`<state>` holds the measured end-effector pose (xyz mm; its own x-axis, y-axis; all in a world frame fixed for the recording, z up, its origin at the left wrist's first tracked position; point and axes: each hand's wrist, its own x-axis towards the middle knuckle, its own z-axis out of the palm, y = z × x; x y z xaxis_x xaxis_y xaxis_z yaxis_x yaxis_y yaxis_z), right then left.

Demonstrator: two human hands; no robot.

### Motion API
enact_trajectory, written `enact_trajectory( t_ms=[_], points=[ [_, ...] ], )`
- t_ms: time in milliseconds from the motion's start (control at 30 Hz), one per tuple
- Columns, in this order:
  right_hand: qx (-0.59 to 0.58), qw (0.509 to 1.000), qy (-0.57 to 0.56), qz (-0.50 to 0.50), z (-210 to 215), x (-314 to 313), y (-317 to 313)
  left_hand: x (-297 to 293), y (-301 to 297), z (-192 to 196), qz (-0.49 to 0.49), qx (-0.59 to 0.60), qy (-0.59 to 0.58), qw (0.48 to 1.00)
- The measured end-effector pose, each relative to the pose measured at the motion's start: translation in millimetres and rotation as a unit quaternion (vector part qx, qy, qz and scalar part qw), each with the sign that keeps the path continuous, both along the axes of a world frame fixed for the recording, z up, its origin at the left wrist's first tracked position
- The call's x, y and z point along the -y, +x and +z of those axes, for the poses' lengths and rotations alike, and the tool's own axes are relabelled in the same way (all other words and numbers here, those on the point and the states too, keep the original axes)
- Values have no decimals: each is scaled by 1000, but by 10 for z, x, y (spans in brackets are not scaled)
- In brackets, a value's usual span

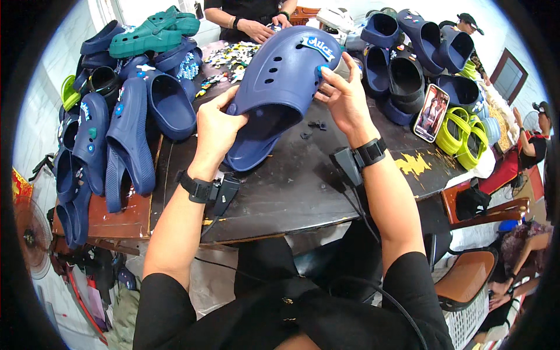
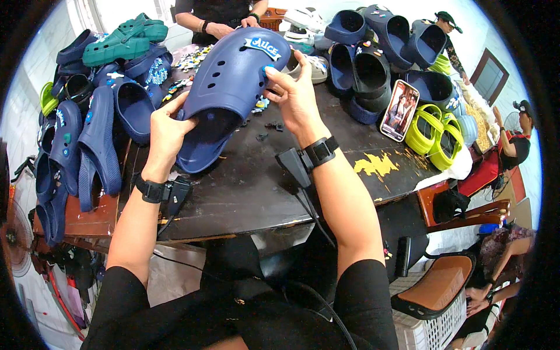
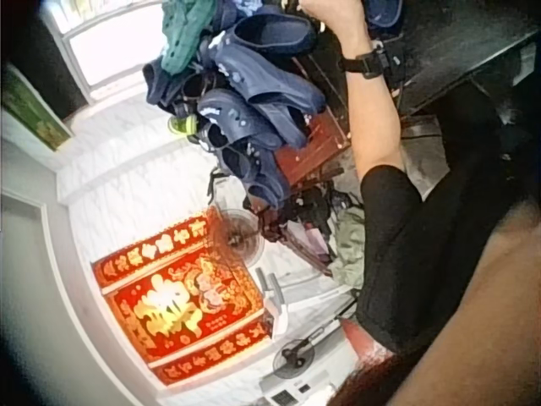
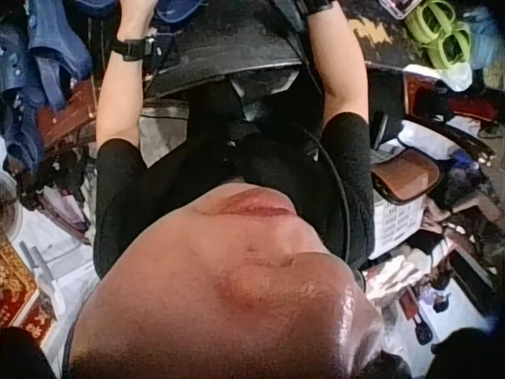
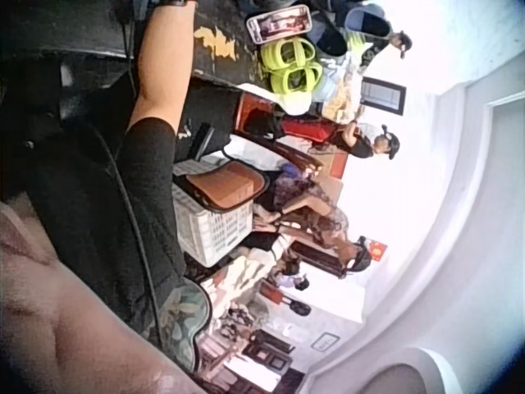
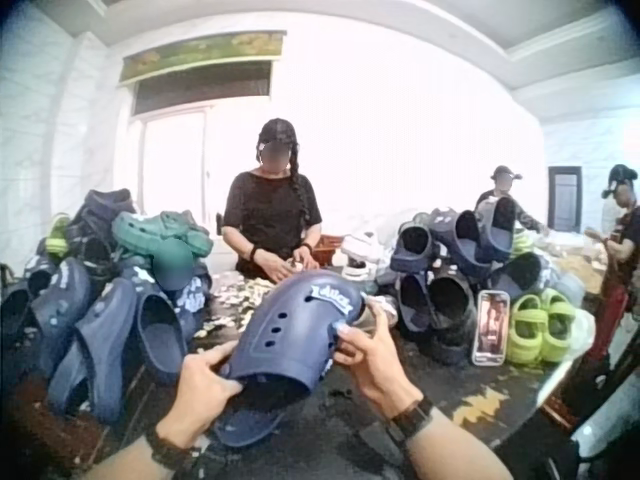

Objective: Insert various decorative charms into the holes of plastic clogs.

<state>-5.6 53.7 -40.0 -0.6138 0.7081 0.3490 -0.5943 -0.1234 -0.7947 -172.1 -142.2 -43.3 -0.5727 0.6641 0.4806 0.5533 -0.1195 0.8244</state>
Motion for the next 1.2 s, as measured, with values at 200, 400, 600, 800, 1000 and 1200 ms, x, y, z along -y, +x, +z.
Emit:
enact_trajectory(
  t_ms=[200, 400, 600, 800, 1000, 1200],
  points=[
    [-8, 1000, 0, -1, -20, -14, -10, -13, -15, -26, -3, -10, 13, 1000],
    [1, 1000, 1, -13, -23, -3, -13, -36, -30, -45, 7, -22, 41, 999],
    [24, 999, 18, -17, -45, -28, -29, -18, -19, -16, -19, 30, 37, 999],
    [7, 998, 45, 41, -105, 31, -105, -26, 24, -46, -40, 119, 83, 989],
    [115, 969, 169, 140, -149, 306, -127, -52, 92, -98, -85, 258, 154, 950],
    [134, 963, 202, 114, -69, 540, -165, -109, 108, -179, -101, 230, 174, 952]
  ],
)
